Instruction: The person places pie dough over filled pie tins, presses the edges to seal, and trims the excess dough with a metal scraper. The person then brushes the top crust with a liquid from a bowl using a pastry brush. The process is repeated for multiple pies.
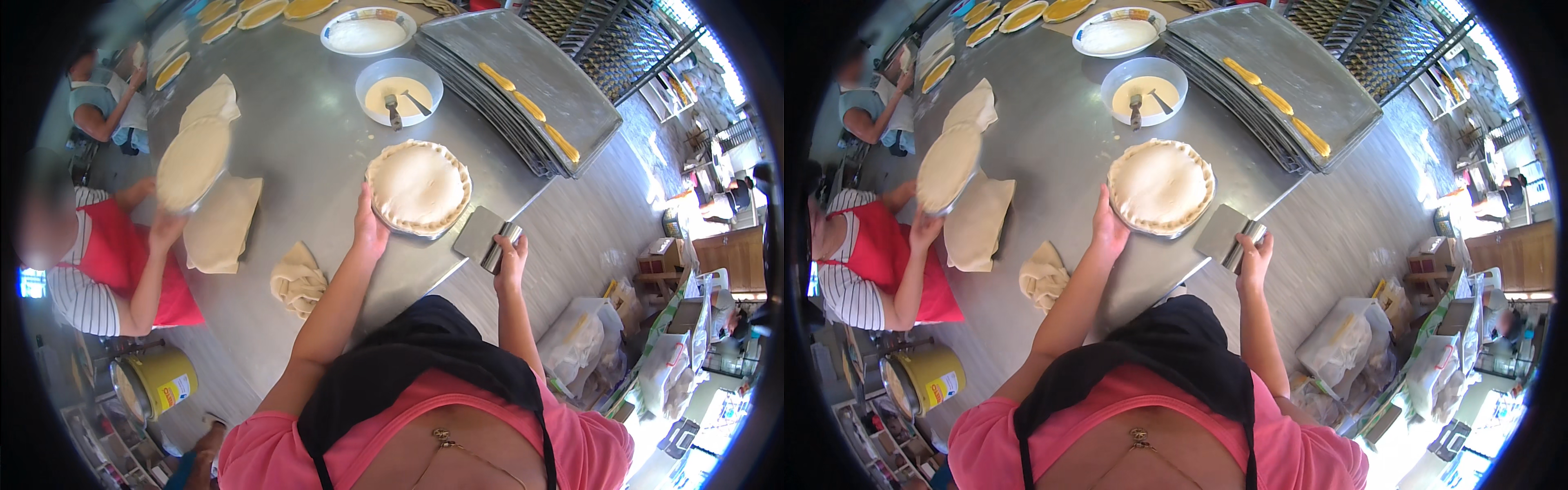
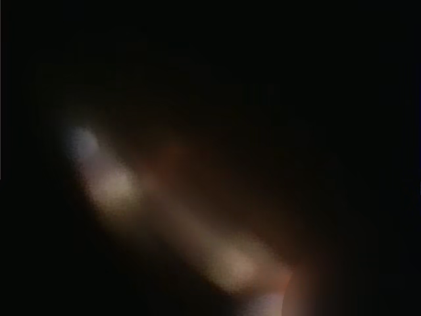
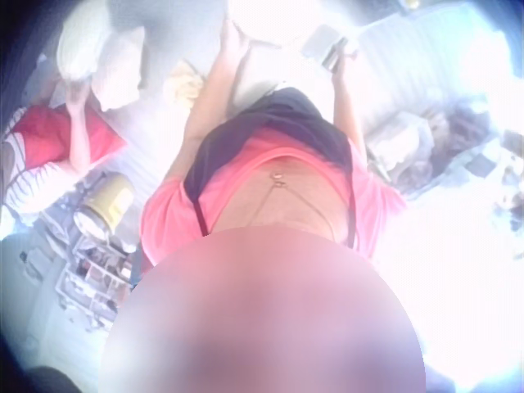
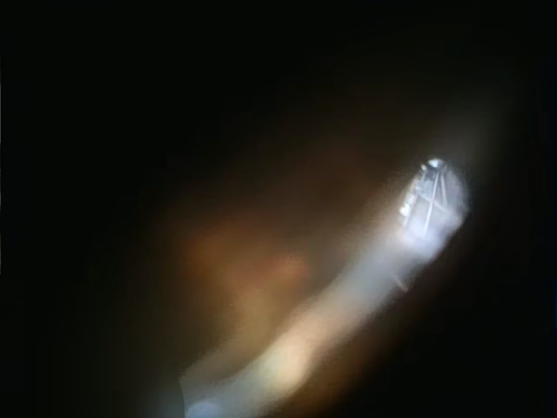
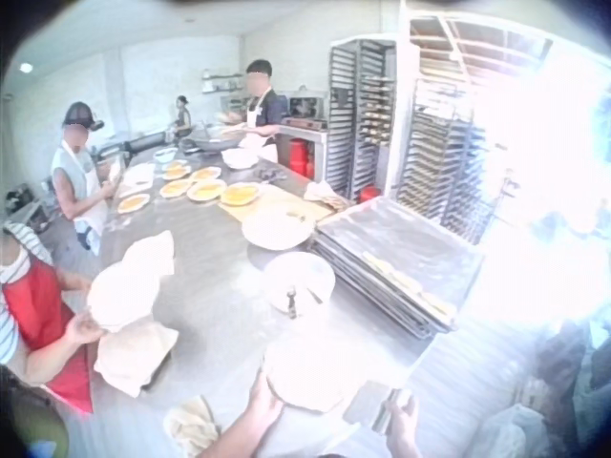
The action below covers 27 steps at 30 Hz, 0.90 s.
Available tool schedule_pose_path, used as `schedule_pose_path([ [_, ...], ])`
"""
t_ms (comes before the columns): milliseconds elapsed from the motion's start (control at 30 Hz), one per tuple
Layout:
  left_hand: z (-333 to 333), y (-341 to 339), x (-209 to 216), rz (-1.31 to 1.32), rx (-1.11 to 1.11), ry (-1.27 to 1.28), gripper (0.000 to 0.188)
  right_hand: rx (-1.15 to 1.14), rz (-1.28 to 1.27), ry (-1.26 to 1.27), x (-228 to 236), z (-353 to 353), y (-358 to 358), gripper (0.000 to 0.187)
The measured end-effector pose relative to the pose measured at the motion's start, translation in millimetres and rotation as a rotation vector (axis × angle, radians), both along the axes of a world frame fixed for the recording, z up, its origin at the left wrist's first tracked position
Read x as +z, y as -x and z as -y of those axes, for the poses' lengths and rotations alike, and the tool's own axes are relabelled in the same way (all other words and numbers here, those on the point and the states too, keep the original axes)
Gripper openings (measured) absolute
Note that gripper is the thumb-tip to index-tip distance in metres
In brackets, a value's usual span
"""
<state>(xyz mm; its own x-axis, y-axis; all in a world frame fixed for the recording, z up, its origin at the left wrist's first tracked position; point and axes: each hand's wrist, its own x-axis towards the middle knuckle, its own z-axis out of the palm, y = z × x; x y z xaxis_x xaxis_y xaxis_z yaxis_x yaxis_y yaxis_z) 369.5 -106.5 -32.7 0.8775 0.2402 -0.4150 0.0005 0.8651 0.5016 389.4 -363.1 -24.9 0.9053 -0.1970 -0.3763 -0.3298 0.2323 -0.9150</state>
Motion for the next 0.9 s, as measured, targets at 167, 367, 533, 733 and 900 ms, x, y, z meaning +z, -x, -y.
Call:
schedule_pose_path([
  [167,-15,22,8,-0.197,0.006,-0.514,0.061,0.249,0.051,-0.077,6,-2,-16,0.043],
  [367,-12,71,14,-0.180,-0.086,-0.727,0.050,0.474,0.047,-0.150,12,-25,-45,0.045],
  [533,-14,93,24,-0.196,-0.091,-0.784,0.046,0.611,0.056,-0.057,15,-44,-54,0.045],
  [733,-42,104,34,-0.256,-0.027,-0.994,0.038,0.678,0.045,-0.146,11,-67,-39,0.045],
  [900,-59,109,33,-0.312,0.093,-0.978,0.028,0.733,0.009,-0.142,12,-96,-28,0.047],
])
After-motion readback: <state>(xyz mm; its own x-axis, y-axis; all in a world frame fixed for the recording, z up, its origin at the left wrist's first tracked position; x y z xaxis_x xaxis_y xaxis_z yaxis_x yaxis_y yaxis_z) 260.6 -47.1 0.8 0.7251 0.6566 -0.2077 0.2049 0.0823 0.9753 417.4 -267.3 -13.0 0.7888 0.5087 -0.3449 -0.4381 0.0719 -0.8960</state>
